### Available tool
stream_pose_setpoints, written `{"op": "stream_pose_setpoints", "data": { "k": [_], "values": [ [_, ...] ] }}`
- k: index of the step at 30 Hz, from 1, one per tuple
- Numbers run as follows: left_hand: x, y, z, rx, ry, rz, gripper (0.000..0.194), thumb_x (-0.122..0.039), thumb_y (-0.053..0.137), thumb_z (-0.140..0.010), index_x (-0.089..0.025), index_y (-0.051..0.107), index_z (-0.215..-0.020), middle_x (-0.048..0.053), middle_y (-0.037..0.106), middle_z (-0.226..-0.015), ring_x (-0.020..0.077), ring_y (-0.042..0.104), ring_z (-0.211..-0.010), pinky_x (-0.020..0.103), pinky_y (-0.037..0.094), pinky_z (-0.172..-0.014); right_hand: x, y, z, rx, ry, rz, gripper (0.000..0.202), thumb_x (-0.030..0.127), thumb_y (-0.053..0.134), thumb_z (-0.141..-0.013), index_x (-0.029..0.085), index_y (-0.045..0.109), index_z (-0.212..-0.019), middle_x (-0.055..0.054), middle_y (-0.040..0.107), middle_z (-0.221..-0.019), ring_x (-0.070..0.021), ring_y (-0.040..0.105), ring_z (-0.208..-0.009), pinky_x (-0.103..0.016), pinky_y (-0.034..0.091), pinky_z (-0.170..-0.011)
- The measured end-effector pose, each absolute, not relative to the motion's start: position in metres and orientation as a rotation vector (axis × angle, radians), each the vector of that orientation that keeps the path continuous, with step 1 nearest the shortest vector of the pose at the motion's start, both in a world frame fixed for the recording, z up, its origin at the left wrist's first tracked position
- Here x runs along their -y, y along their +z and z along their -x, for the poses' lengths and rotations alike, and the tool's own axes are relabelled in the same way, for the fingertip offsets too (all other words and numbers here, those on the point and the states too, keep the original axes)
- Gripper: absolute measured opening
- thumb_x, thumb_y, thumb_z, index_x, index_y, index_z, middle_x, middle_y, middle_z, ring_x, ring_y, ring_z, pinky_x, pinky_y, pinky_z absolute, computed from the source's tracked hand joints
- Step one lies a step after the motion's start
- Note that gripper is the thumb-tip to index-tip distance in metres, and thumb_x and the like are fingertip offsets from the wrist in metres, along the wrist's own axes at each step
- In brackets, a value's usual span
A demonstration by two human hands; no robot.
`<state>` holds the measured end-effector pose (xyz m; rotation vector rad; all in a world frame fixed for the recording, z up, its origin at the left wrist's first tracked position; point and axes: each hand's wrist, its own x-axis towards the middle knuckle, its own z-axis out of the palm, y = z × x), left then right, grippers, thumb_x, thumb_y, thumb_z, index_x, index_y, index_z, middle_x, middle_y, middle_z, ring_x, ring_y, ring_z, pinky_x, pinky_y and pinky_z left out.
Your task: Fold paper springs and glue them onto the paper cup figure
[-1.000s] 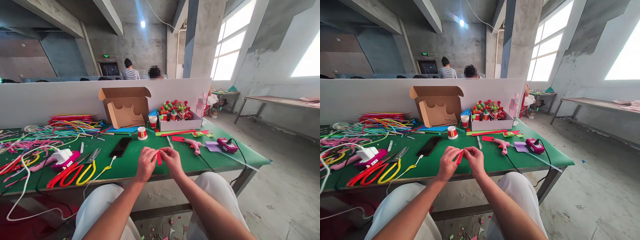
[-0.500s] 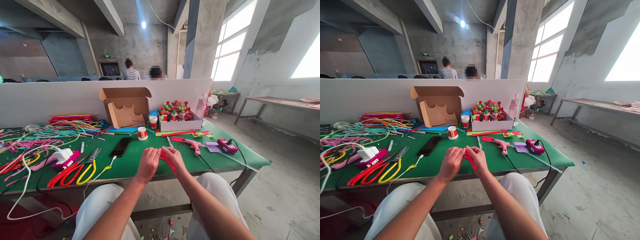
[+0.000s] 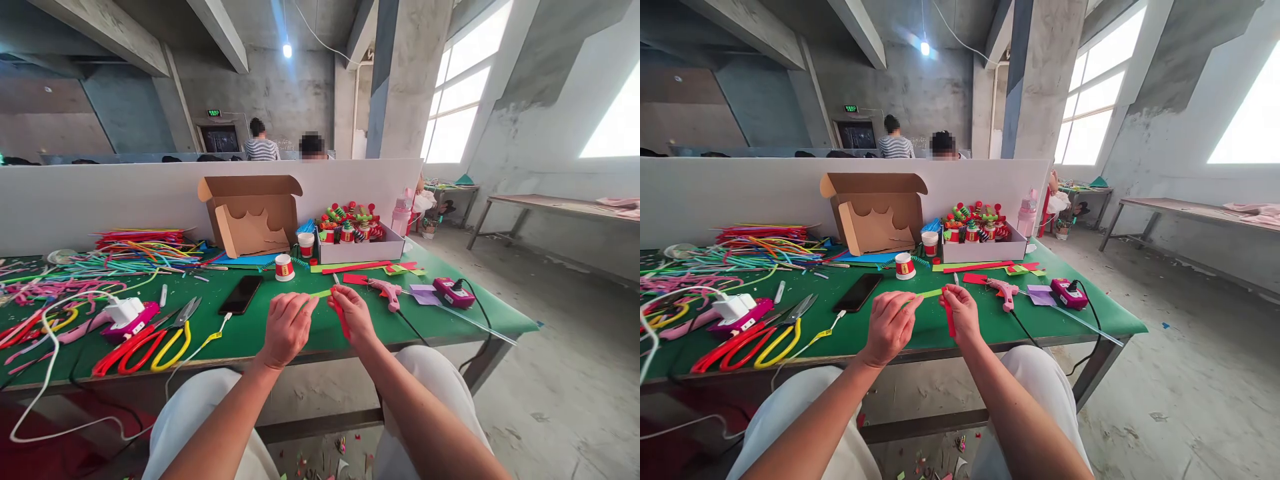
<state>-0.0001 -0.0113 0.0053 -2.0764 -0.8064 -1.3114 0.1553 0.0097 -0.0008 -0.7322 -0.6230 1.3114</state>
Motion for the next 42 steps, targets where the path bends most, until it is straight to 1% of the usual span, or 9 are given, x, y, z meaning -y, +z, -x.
{"op": "stream_pose_setpoints", "data": {
  "k": [5, 9, 13, 16, 20, 23, 28, 34, 42],
  "values": [
    [0.008, -0.002, -0.004, 1.0, -1.549, 2.211, 0.023, -0.008, 0.046, -0.088, -0.02, 0.064, -0.097, 0.005, 0.066, -0.081, 0.0184, 0.057, -0.077, 0.033, 0.048, -0.074, -0.013, 0.004, -0.162, 0.495, 1.359, 0.713, 0.028, 0.016, 0.085, -0.052, 0.018, 0.07, -0.077, 0.001, 0.071, -0.077, -0.011, 0.066, -0.066, -0.022, 0.056, -0.071],
    [0.002, -0.009, -0.009, 1.148, -1.664, 2.284, 0.02, -0.011, 0.047, -0.088, -0.02, 0.065, -0.09, 0.005, 0.066, -0.08, 0.018, 0.058, -0.076, 0.033, 0.05, -0.073, -0.011, 0.001, -0.16, 0.518, 1.468, 0.662, 0.027, 0.016, 0.086, -0.051, 0.018, 0.068, -0.071, 0.0, 0.07, -0.071, -0.0154, 0.069, -0.074, -0.022, 0.057, -0.069],
    [-0.003, -0.017, -0.011, 1.363, -1.798, 2.427, 0.016, -0.015, 0.052, -0.085, -0.019, 0.067, -0.086, 0.005, 0.068, -0.079, 0.0171, 0.061, -0.073, 0.029, 0.052, -0.066, -0.009, -0.004, -0.155, 0.557, 1.537, 0.647, 0.026, 0.018, 0.084, -0.055, 0.02, 0.068, -0.075, 0.003, 0.069, -0.07, -0.0093, 0.065, -0.065, -0.018, 0.054, -0.065],
    [-0.01, -0.022, -0.01, 1.61, -1.905, 2.577, 0.013, -0.02, 0.057, -0.081, -0.018, 0.069, -0.084, 0.005, 0.071, -0.078, 0.0153, 0.063, -0.064, 0.027, 0.052, -0.058, -0.01, -0.004, -0.156, 0.605, 1.518, 0.668, 0.027, 0.021, 0.081, -0.06, 0.021, 0.07, -0.085, 0.0, 0.071, -0.076, -0.0117, 0.066, -0.071, -0.021, 0.056, -0.069],
    [-0.018, -0.021, 0.0, 1.816, -2.083, 2.538, 0.016, -0.029, 0.061, -0.079, -0.017, 0.071, -0.083, 0.005, 0.073, -0.075, 0.0169, 0.065, -0.064, 0.027, 0.052, -0.058, -0.014, -0.002, -0.162, 0.622, 1.46, 0.675, 0.025, 0.023, 0.082, -0.057, 0.02, 0.07, -0.079, -0.004, 0.071, -0.082, -0.0174, 0.068, -0.078, -0.028, 0.057, -0.073],
    [-0.018, -0.012, 0.008, 1.803, -2.178, 2.403, 0.025, -0.037, 0.056, -0.084, -0.017, 0.071, -0.085, 0.006, 0.074, -0.079, 0.0182, 0.067, -0.07, 0.029, 0.053, -0.063, -0.011, 0.001, -0.163, 0.671, 1.372, 0.705, 0.028, 0.023, 0.085, -0.053, 0.019, 0.069, -0.075, -0.002, 0.07, -0.077, -0.0162, 0.066, -0.074, -0.029, 0.056, -0.073],
    [-0.012, -0.003, 0.009, 1.461, -1.946, 2.387, 0.021, -0.039, 0.063, -0.082, -0.021, 0.073, -0.08, 0.005, 0.073, -0.083, 0.0194, 0.063, -0.082, 0.033, 0.051, -0.076, 0.0, 0.003, -0.148, 0.945, 1.197, 0.767, 0.025, 0.029, 0.084, -0.055, 0.02, 0.07, -0.075, 0.0, 0.07, -0.074, -0.0136, 0.064, -0.071, -0.027, 0.051, -0.074],
    [-0.012, -0.008, 0.003, 1.44, -1.964, 2.455, 0.019, -0.035, 0.064, -0.081, -0.02, 0.073, -0.074, 0.004, 0.072, -0.072, 0.0173, 0.063, -0.072, 0.029, 0.052, -0.067, 0.006, -0.003, -0.135, 1.005, 1.244, 0.816, 0.028, 0.033, 0.084, -0.052, 0.021, 0.069, -0.071, -0.001, 0.07, -0.073, -0.0173, 0.064, -0.073, -0.03, 0.051, -0.076],
    [-0.013, -0.008, 0.004, 1.583, -2.013, 2.484, 0.019, -0.035, 0.066, -0.076, -0.02, 0.07, -0.066, 0.002, 0.071, -0.066, 0.0163, 0.063, -0.065, 0.028, 0.051, -0.064, 0.011, -0.002, -0.137, 0.961, 1.392, 0.839, 0.031, 0.036, 0.085, -0.053, 0.019, 0.071, -0.074, -0.002, 0.071, -0.073, -0.0155, 0.065, -0.067, -0.029, 0.053, -0.072]
  ]
}}
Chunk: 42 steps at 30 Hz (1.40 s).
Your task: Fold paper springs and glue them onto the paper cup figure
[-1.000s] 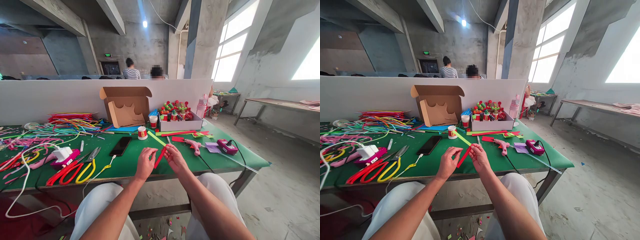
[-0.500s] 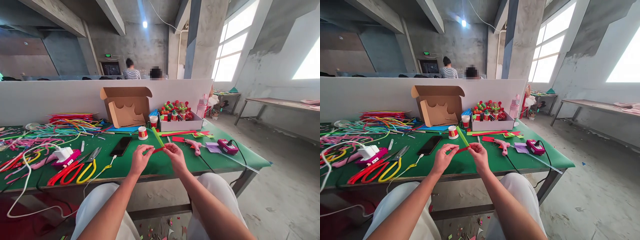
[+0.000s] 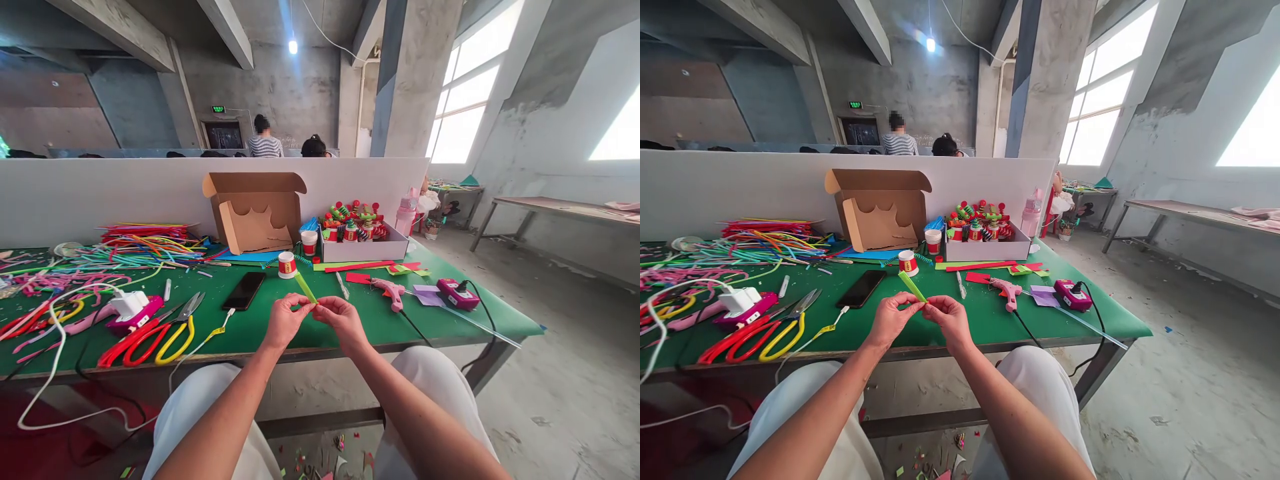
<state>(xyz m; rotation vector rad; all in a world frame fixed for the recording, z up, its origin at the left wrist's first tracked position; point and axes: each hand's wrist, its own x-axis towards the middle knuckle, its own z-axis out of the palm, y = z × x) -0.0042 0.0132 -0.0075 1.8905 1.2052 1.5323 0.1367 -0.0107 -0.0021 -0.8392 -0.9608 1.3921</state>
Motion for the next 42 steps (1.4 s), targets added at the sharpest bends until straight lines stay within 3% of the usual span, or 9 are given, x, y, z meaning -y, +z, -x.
{"op": "stream_pose_setpoints", "data": {
  "k": [11, 18, 22, 34, 38, 42],
  "values": [
    [-0.009, -0.006, 0.006, -1.192, 1.516, -2.337, 0.013, -0.02, 0.06, -0.083, -0.021, 0.068, -0.073, 0.001, 0.07, -0.069, 0.0159, 0.06, -0.069, 0.028, 0.048, -0.067, 0.011, -0.002, -0.136, 0.911, 1.42, 0.877, 0.028, 0.034, 0.084, -0.051, 0.016, 0.072, -0.069, -0.002, 0.07, -0.066, -0.0136, 0.063, -0.06, -0.028, 0.052, -0.067],
    [-0.003, 0.0, 0.009, -1.041, 1.464, -2.872, 0.025, -0.015, 0.046, -0.091, -0.022, 0.07, -0.089, 0.004, 0.07, -0.078, 0.0171, 0.06, -0.077, 0.035, 0.046, -0.078, 0.01, 0.0, -0.141, 0.921, 1.409, 0.953, 0.023, 0.032, 0.081, -0.054, 0.017, 0.072, -0.069, -0.001, 0.068, -0.058, -0.015, 0.061, -0.055, -0.027, 0.048, -0.058],
    [-0.003, 0.002, 0.009, -0.983, 1.42, -2.998, 0.028, -0.013, 0.043, -0.092, -0.02, 0.069, -0.096, 0.006, 0.071, -0.083, 0.0185, 0.06, -0.081, 0.036, 0.049, -0.078, 0.009, 0.002, -0.145, 0.88, 1.482, 0.898, 0.026, 0.032, 0.083, -0.052, 0.016, 0.072, -0.07, -0.003, 0.07, -0.065, -0.0155, 0.065, -0.06, -0.027, 0.05, -0.063],
    [-0.002, 0.005, 0.011, -0.849, 1.531, -2.92, 0.039, -0.004, 0.043, -0.086, -0.022, 0.065, -0.112, 0.005, 0.073, -0.096, 0.0194, 0.062, -0.094, 0.038, 0.051, -0.085, 0.008, 0.011, -0.157, 0.936, 1.588, 0.807, 0.032, 0.03, 0.089, -0.049, 0.017, 0.069, -0.07, 0.001, 0.069, -0.066, -0.013, 0.067, -0.065, -0.021, 0.05, -0.062],
    [0.0, 0.011, 0.017, -1.125, 1.79, -2.758, 0.034, -0.007, 0.045, -0.087, -0.022, 0.063, -0.113, 0.007, 0.07, -0.11, 0.0226, 0.058, -0.108, 0.044, 0.044, -0.096, 0.0, 0.009, -0.162, 0.835, 1.558, 0.799, 0.036, 0.027, 0.089, -0.049, 0.016, 0.072, -0.078, 0.0, 0.071, -0.069, -0.0138, 0.069, -0.065, -0.022, 0.053, -0.063],
    [-0.007, 0.009, 0.024, -1.414, 2.018, -2.408, 0.03, -0.014, 0.045, -0.089, -0.02, 0.062, -0.113, 0.01, 0.066, -0.113, 0.024, 0.056, -0.109, 0.043, 0.043, -0.096, -0.009, 0.007, -0.169, 0.668, 1.531, 0.742, 0.03, 0.019, 0.088, -0.05, 0.014, 0.071, -0.074, -0.001, 0.071, -0.068, -0.0135, 0.069, -0.065, -0.019, 0.054, -0.061]
  ]
}}
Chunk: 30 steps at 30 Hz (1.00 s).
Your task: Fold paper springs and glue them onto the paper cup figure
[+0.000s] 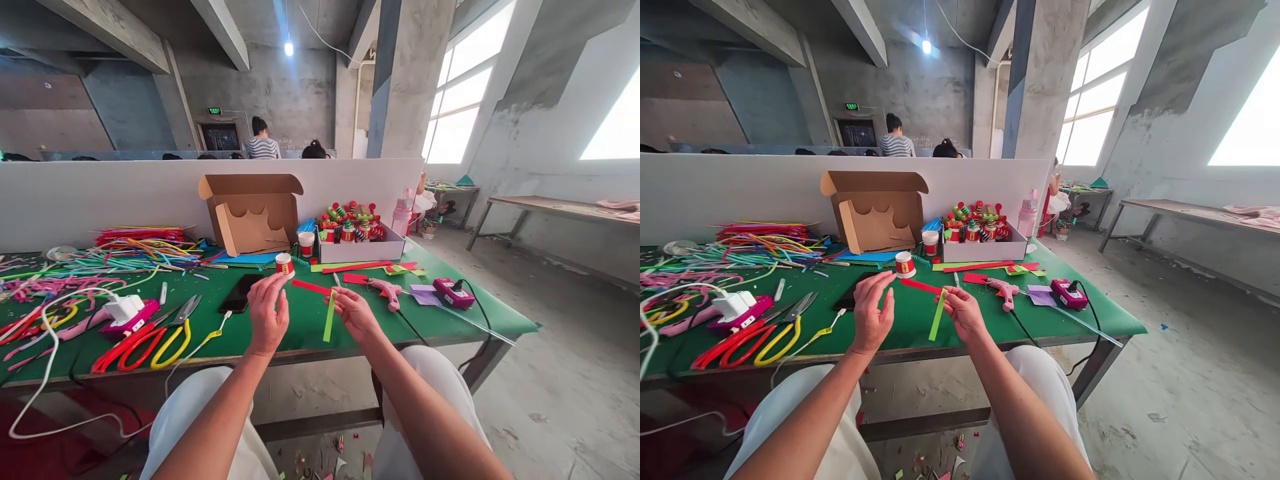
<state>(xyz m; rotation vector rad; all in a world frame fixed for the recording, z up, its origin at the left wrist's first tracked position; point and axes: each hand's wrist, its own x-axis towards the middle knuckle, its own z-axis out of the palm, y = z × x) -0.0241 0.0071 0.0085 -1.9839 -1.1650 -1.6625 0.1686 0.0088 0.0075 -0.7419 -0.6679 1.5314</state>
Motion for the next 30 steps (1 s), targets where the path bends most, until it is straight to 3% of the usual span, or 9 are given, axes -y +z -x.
{"op": "stream_pose_setpoints", "data": {
  "k": [6, 8, 12, 18, 23, 30],
  "values": [
    [-0.018, -0.014, 0.013, 1.538, -1.683, 2.477, 0.023, -0.015, 0.053, -0.081, -0.023, 0.069, -0.096, 0.006, 0.069, -0.094, 0.0204, 0.062, -0.085, 0.034, 0.052, -0.074, -0.008, 0.005, -0.162, 0.553, 1.6, 0.629, 0.025, 0.01, 0.084, -0.056, 0.015, 0.072, -0.078, 0.002, 0.07, -0.066, -0.0055, 0.063, -0.056, -0.011, 0.053, -0.056],
    [-0.016, -0.019, 0.004, 1.605, -1.732, 2.665, 0.025, -0.019, 0.061, -0.076, -0.023, 0.069, -0.099, 0.006, 0.069, -0.098, 0.0195, 0.062, -0.084, 0.031, 0.052, -0.069, -0.007, 0.003, -0.158, 0.548, 1.625, 0.616, 0.027, 0.009, 0.083, -0.058, 0.016, 0.072, -0.082, 0.002, 0.071, -0.069, -0.0056, 0.063, -0.058, -0.011, 0.053, -0.058],
    [-0.009, -0.015, -0.006, 1.602, -2.01, 2.832, 0.035, -0.028, 0.065, -0.074, -0.021, 0.067, -0.108, 0.008, 0.068, -0.11, 0.0196, 0.063, -0.09, 0.029, 0.052, -0.072, -0.006, -0.001, -0.153, 0.544, 1.607, 0.628, 0.026, 0.011, 0.084, -0.057, 0.015, 0.073, -0.08, 0.0, 0.071, -0.072, -0.0067, 0.064, -0.061, -0.013, 0.054, -0.063],
    [-0.01, 0.001, 0.006, 1.769, -2.366, 2.725, 0.031, -0.042, 0.062, -0.077, -0.018, 0.073, -0.093, 0.008, 0.074, -0.095, 0.0204, 0.066, -0.086, 0.03, 0.051, -0.078, -0.001, -0.001, -0.15, 0.839, 1.43, 0.732, 0.028, 0.027, 0.087, -0.055, 0.016, 0.071, -0.075, -0.001, 0.07, -0.075, -0.0123, 0.065, -0.069, -0.024, 0.054, -0.073],
    [-0.013, 0.0, 0.009, 1.841, -2.188, 2.632, 0.026, -0.043, 0.074, -0.064, -0.019, 0.075, -0.075, 0.005, 0.075, -0.075, 0.0206, 0.065, -0.073, 0.03, 0.05, -0.072, 0.002, -0.005, -0.141, 1.04, 1.256, 0.812, 0.031, 0.039, 0.085, -0.053, 0.02, 0.069, -0.072, -0.001, 0.07, -0.072, -0.0168, 0.065, -0.069, -0.031, 0.054, -0.074],
    [-0.012, -0.003, 0.007, 1.649, -1.978, 2.563, 0.017, -0.037, 0.067, -0.075, -0.023, 0.074, -0.068, 0.003, 0.074, -0.069, 0.0201, 0.066, -0.069, 0.031, 0.051, -0.07, 0.001, -0.012, -0.139, 1.113, 1.236, 0.879, 0.029, 0.038, 0.083, -0.053, 0.02, 0.069, -0.072, 0.0, 0.069, -0.07, -0.0155, 0.063, -0.065, -0.029, 0.052, -0.069]
  ]
}}
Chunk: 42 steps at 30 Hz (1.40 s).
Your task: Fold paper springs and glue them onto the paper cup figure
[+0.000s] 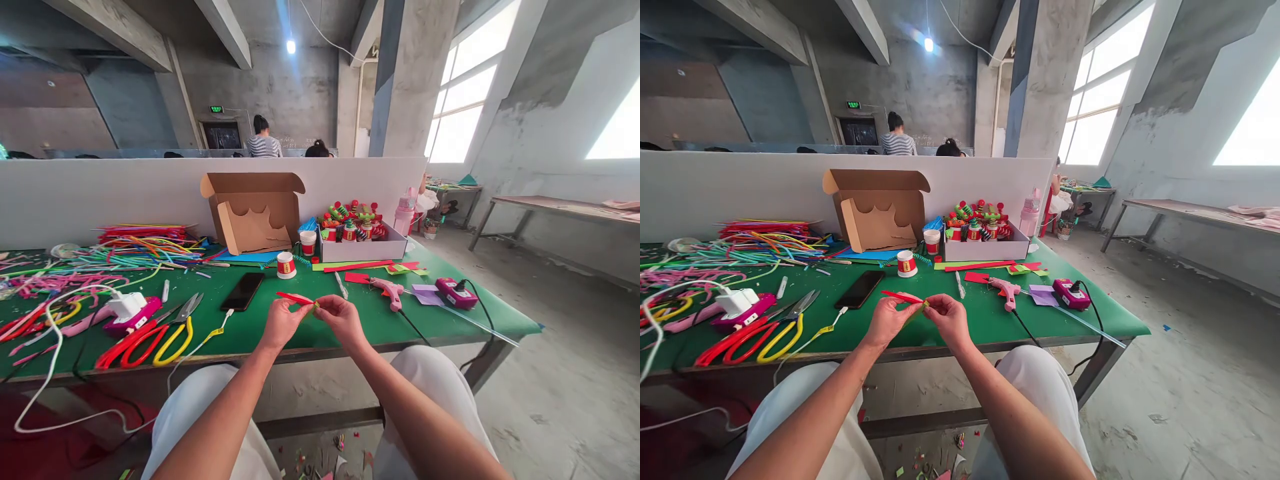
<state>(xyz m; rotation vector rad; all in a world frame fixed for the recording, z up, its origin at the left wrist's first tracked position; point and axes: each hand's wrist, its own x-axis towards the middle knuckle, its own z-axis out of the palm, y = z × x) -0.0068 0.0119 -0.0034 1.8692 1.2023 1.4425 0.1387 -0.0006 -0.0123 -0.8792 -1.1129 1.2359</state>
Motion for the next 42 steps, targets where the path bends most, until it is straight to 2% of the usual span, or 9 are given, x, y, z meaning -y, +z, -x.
{"op": "stream_pose_setpoints", "data": {
  "k": [6, 11, 16, 19, 22, 26, 33, 38, 42],
  "values": [
    [-0.011, -0.005, 0.01, -1.215, 1.447, -2.322, 0.011, -0.019, 0.067, -0.079, -0.024, 0.071, -0.07, 0.001, 0.073, -0.07, 0.0184, 0.064, -0.072, 0.032, 0.047, -0.071, 0.002, -0.01, -0.144, 1.148, 1.35, 0.928, 0.033, 0.039, 0.085, -0.049, 0.02, 0.066, -0.068, 0.0, 0.069, -0.065, -0.0157, 0.064, -0.062, -0.029, 0.053, -0.066],
    [-0.009, -0.005, 0.01, -1.166, 1.364, -2.539, 0.016, -0.018, 0.059, -0.086, -0.023, 0.068, -0.074, 0.0, 0.072, -0.073, 0.017, 0.062, -0.071, 0.033, 0.043, -0.072, 0.001, -0.011, -0.144, 1.133, 1.43, 0.925, 0.038, 0.044, 0.086, -0.047, 0.019, 0.063, -0.064, 0.0, 0.069, -0.061, -0.0166, 0.065, -0.059, -0.03, 0.055, -0.066],
    [-0.001, 0.007, 0.014, -1.332, 1.766, -2.462, 0.015, -0.022, 0.053, -0.09, -0.022, 0.068, -0.09, 0.006, 0.072, -0.092, 0.0214, 0.062, -0.089, 0.039, 0.041, -0.086, -0.005, -0.011, -0.145, 0.88, 1.397, 0.863, 0.039, 0.038, 0.088, -0.046, 0.016, 0.065, -0.069, -0.001, 0.069, -0.063, -0.0173, 0.068, -0.064, -0.031, 0.057, -0.07],
    [0.003, 0.011, 0.016, -1.376, 1.903, -2.31, 0.014, -0.025, 0.053, -0.088, -0.022, 0.067, -0.087, 0.008, 0.071, -0.093, 0.0232, 0.059, -0.093, 0.04, 0.039, -0.091, -0.009, -0.01, -0.151, 0.716, 1.419, 0.778, 0.037, 0.034, 0.09, -0.046, 0.016, 0.066, -0.068, -0.002, 0.068, -0.066, -0.0166, 0.068, -0.067, -0.03, 0.057, -0.072],
    [0.001, 0.006, 0.008, -1.303, 1.694, -2.09, 0.017, -0.034, 0.057, -0.085, -0.022, 0.065, -0.075, 0.006, 0.068, -0.079, 0.0217, 0.059, -0.083, 0.036, 0.044, -0.081, -0.009, -0.011, -0.153, 0.673, 1.47, 0.741, 0.034, 0.031, 0.09, -0.048, 0.015, 0.068, -0.069, -0.003, 0.069, -0.069, -0.0151, 0.068, -0.068, -0.027, 0.058, -0.072],
    [-0.004, -0.006, -0.009, -1.1, 1.402, -1.642, 0.029, -0.047, 0.068, -0.072, -0.019, 0.065, -0.075, 0.004, 0.067, -0.073, 0.0188, 0.061, -0.07, 0.029, 0.047, -0.065, -0.004, -0.011, -0.146, 0.707, 1.472, 0.737, 0.035, 0.031, 0.089, -0.049, 0.015, 0.069, -0.072, -0.002, 0.069, -0.072, -0.0131, 0.066, -0.065, -0.026, 0.057, -0.071],
    [0.002, -0.002, -0.017, -1.004, 1.527, -1.293, 0.031, -0.045, 0.073, -0.064, -0.018, 0.057, -0.063, -0.004, 0.055, -0.057, 0.0115, 0.052, -0.057, 0.023, 0.041, -0.055, 0.008, -0.005, -0.135, 0.746, 1.525, 0.711, 0.035, 0.031, 0.09, -0.049, 0.014, 0.069, -0.071, -0.001, 0.071, -0.071, -0.0121, 0.067, -0.066, -0.026, 0.054, -0.075],
    [0.003, -0.002, -0.016, -1.031, 1.545, -1.312, 0.029, -0.043, 0.073, -0.063, -0.018, 0.059, -0.06, -0.003, 0.056, -0.056, 0.0115, 0.052, -0.056, 0.023, 0.041, -0.053, 0.009, -0.001, -0.139, 0.78, 1.56, 0.741, 0.035, 0.029, 0.09, -0.049, 0.013, 0.069, -0.073, -0.002, 0.071, -0.072, -0.012, 0.067, -0.065, -0.026, 0.054, -0.074],
    [0.002, -0.003, -0.017, -1.048, 1.52, -1.346, 0.029, -0.042, 0.075, -0.061, -0.018, 0.059, -0.058, -0.002, 0.059, -0.057, 0.0127, 0.054, -0.057, 0.024, 0.042, -0.053, 0.009, -0.002, -0.139, 0.796, 1.532, 0.767, 0.033, 0.032, 0.089, -0.05, 0.014, 0.068, -0.067, 0.0, 0.068, -0.065, -0.0109, 0.064, -0.06, -0.025, 0.054, -0.068]
  ]
}}
